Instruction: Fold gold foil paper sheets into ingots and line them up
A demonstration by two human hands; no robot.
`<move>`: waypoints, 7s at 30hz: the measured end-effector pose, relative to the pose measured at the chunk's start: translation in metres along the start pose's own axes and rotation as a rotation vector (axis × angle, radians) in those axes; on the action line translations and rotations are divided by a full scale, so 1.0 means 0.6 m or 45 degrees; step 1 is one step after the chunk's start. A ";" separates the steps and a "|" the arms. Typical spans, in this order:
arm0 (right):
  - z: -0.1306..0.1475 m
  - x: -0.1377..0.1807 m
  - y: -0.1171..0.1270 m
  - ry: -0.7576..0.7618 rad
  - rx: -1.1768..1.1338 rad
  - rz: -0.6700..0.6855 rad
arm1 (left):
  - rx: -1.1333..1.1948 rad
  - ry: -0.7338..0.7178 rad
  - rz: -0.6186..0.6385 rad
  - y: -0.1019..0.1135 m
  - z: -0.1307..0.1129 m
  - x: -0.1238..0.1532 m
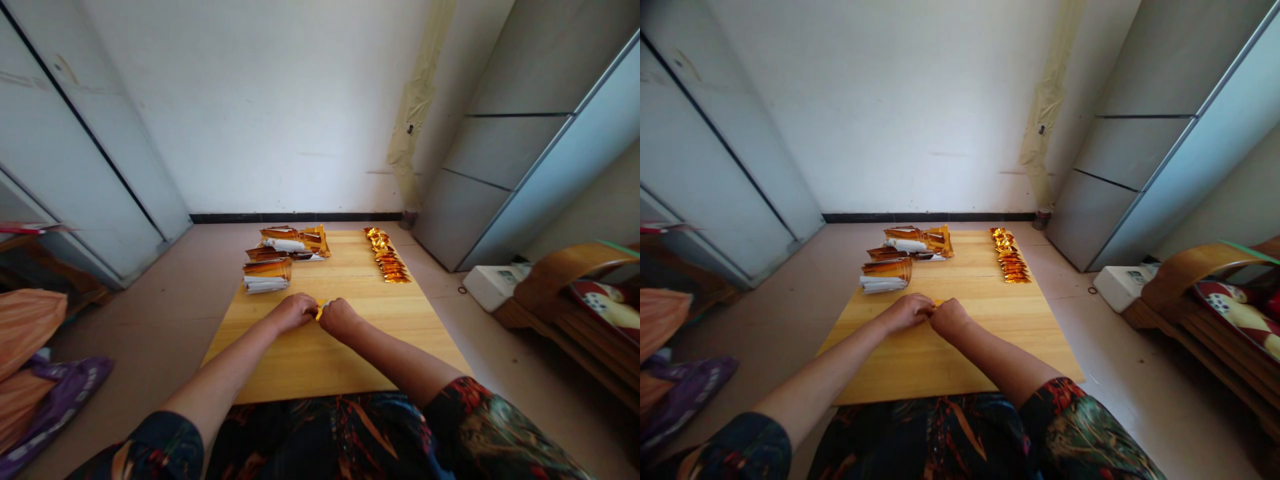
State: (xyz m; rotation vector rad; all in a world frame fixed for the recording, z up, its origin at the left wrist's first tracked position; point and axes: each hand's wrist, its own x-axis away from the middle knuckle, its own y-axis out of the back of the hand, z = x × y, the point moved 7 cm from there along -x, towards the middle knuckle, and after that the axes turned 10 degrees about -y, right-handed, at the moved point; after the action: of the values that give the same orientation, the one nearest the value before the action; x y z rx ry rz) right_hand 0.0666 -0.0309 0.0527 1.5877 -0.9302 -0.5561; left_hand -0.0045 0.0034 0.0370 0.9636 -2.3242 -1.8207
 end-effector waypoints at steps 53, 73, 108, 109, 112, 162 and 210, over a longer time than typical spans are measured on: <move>-0.099 -0.019 -0.032 -0.090 -0.124 -0.172 | -0.393 0.048 -0.102 -0.013 0.006 -0.008; -0.099 -0.013 -0.041 -0.144 -0.188 -0.236 | -0.513 0.136 -0.172 -0.016 0.005 0.003; -0.110 -0.011 -0.060 -0.223 -0.279 -0.333 | -0.359 0.209 -0.350 -0.011 0.014 0.005; -0.111 -0.010 -0.062 -0.240 -0.316 -0.345 | -0.321 0.252 -0.367 -0.011 0.018 0.007; -0.118 -0.007 -0.064 -0.328 -0.459 -0.379 | -0.199 0.398 -0.375 -0.012 0.034 0.009; -0.150 -0.018 -0.088 -0.951 -0.731 -0.364 | -0.100 1.167 -0.061 -0.013 0.081 -0.011; -0.176 -0.024 -0.086 -1.089 -0.904 -0.188 | -0.238 0.950 -0.112 -0.013 0.068 0.000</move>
State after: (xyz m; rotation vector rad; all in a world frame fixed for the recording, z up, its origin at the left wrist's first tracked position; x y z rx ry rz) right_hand 0.1538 0.0444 0.0253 0.7441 -1.0503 -1.5461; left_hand -0.0168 0.0378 0.0173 1.4156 -1.6514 -1.3296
